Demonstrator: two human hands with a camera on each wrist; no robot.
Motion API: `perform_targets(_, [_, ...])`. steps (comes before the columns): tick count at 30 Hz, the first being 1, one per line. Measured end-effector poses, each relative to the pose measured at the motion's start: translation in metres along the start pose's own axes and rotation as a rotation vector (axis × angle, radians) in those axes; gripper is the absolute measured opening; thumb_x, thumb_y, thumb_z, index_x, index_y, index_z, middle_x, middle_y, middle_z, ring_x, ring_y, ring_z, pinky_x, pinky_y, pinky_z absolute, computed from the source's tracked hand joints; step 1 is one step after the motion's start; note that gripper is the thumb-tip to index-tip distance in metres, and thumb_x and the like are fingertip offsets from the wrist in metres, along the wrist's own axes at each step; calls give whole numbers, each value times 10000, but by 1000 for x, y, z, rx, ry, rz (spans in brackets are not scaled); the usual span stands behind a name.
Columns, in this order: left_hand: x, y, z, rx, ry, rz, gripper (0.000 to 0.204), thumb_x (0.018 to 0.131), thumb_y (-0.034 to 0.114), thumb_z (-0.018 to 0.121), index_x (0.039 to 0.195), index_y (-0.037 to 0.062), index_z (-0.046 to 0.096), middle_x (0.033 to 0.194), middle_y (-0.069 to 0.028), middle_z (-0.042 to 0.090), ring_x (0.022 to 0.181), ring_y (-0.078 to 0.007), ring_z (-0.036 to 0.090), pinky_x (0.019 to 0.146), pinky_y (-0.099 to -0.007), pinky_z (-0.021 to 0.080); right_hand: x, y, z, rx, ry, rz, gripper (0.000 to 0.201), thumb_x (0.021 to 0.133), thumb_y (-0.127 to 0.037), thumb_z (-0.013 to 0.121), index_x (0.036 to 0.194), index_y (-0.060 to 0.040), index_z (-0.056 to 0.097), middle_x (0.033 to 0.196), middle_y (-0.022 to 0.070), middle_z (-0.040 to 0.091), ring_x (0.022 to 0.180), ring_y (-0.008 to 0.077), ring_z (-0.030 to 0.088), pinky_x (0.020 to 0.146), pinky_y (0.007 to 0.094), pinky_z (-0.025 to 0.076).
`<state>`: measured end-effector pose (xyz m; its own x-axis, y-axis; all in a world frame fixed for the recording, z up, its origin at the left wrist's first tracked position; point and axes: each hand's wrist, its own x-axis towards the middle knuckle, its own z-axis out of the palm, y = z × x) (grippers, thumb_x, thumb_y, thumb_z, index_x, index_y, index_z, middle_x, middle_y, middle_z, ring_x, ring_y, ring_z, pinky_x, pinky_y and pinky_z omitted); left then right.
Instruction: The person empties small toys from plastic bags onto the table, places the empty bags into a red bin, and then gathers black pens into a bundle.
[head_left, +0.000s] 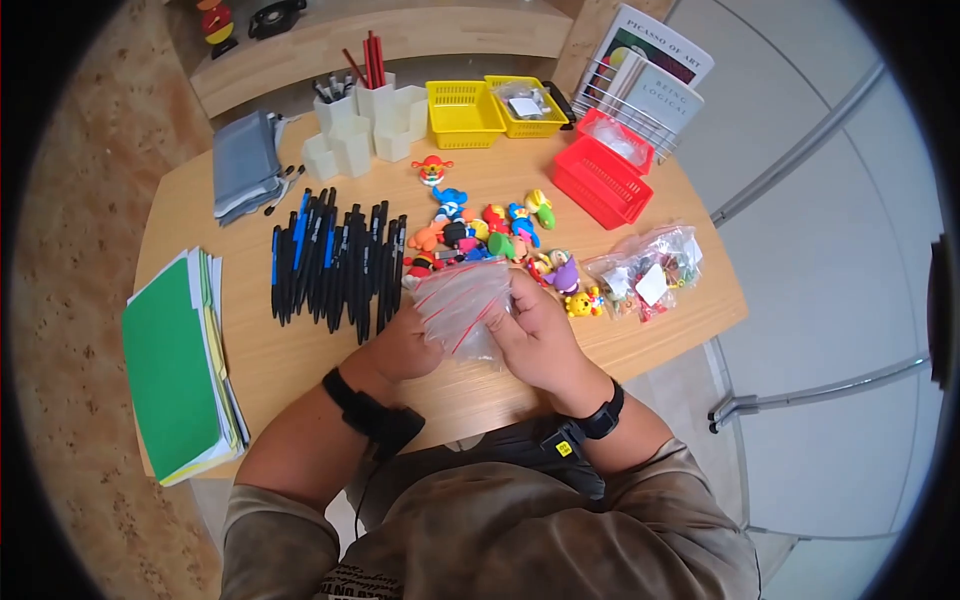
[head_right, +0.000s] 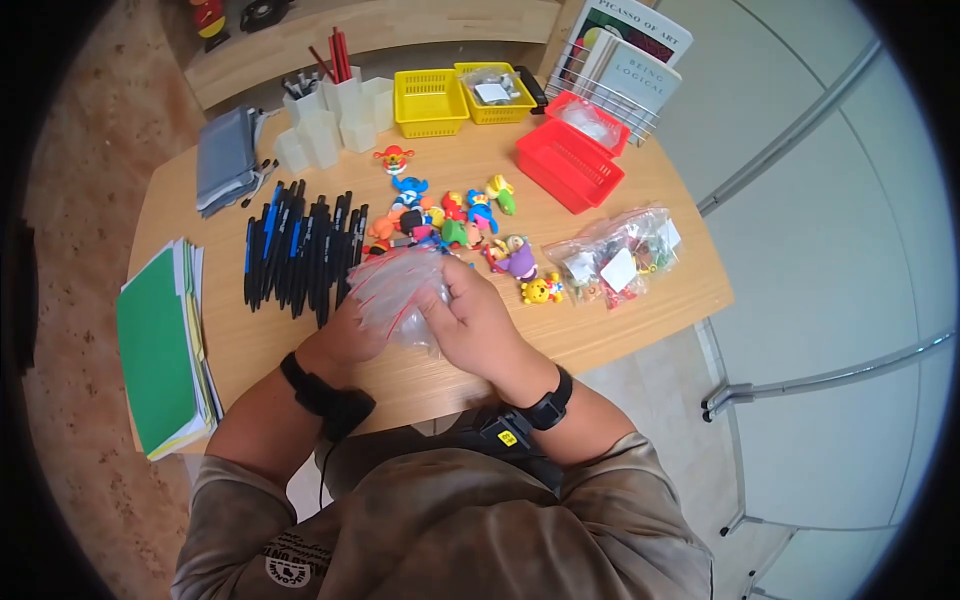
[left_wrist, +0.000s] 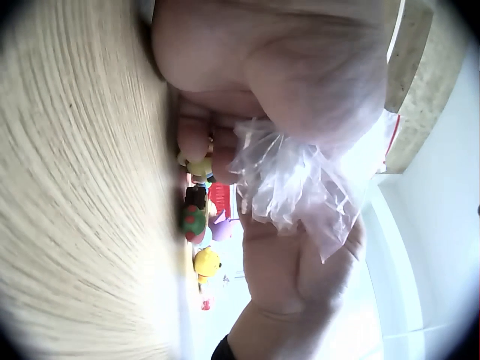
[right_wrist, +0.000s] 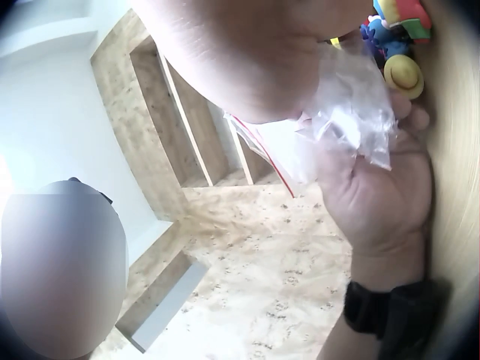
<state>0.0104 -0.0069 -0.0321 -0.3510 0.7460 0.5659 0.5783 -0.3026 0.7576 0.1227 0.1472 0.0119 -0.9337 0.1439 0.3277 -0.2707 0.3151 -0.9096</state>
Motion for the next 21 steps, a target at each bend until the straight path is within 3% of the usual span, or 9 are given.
perform_targets(4, [1, 8, 1, -151, 14, -31, 497, 932, 181, 631, 1369, -15, 502, 1308, -145, 567, 1212, -228, 547, 1034, -369, 431, 2, -5, -6, 3, 28, -9, 264, 982, -105, 558, 1230, -14, 566, 1075, 140, 671, 1005, 240, 647, 897, 352, 493])
perform_targets(6, [-11, 3, 1, -545, -68, -367, 471, 942, 299, 660, 1268, -19, 540, 1067, -91, 589, 930, -122, 572, 816, -288, 484, 12, -17, -23, 19, 179, -140, 229, 978, -102, 546, 1183, -10, 594, 1043, 151, 681, 963, 241, 665, 850, 356, 512])
perform_targets(7, [-10, 3, 4, -544, -60, -362, 471, 942, 299, 660, 1268, -19, 540, 1067, -91, 589, 930, -122, 572, 816, -288, 484, 20, -18, -44, -93, 218, -116, 217, 970, -108, 553, 1155, -10, 609, 1015, 152, 686, 928, 238, 670, 825, 355, 520])
perform_targets(9, [-6, 5, 9, -532, 69, -333, 458, 948, 389, 660, 1154, -8, 562, 889, -21, 528, 734, -59, 478, 649, -239, 427, 50, -13, -95, -355, 381, -166, 200, 936, -121, 582, 1092, -11, 640, 938, 141, 701, 839, 234, 680, 770, 350, 542])
perform_targets(12, [-4, 7, 0, -391, -45, -374, 443, 946, 403, 658, 1097, -3, 566, 839, -7, 544, 700, -76, 495, 633, -256, 443, 109, 5, -178, -921, 541, -211, 154, 874, -139, 626, 812, -14, 561, 724, 193, 554, 703, 372, 591, 636, 426, 466])
perform_targets(16, [-2, 4, -7, -388, -102, -455, 442, 943, 422, 656, 1051, 0, 580, 817, -13, 552, 700, -83, 508, 628, -260, 443, 178, 49, -261, -1256, 546, -290, 139, 857, -154, 633, 827, -20, 607, 826, 174, 608, 799, 378, 612, 705, 459, 500])
perform_targets(17, [0, 5, -7, -377, -90, -424, 436, 954, 428, 637, 1033, 3, 587, 781, -9, 550, 678, -75, 504, 620, -249, 430, 190, 59, -270, -1379, 562, -384, 134, 851, -156, 637, 836, -24, 623, 870, 168, 624, 828, 380, 614, 726, 473, 508])
perform_targets(19, [-1, 6, -7, -366, -67, -403, 433, 965, 434, 618, 1016, 6, 593, 746, -5, 549, 655, -67, 500, 611, -237, 418, 208, 85, -281, -1436, 491, -350, 124, 844, -153, 643, 841, -30, 636, 899, 160, 626, 863, 373, 622, 747, 478, 514])
perform_targets(21, [-2, 7, -8, -436, -95, -519, 432, 931, 442, 667, 1010, 22, 600, 828, -24, 582, 721, -97, 549, 626, -256, 447, 217, 108, -290, -1494, 427, -312, 115, 838, -150, 648, 846, -35, 648, 928, 151, 629, 898, 365, 629, 767, 483, 520])
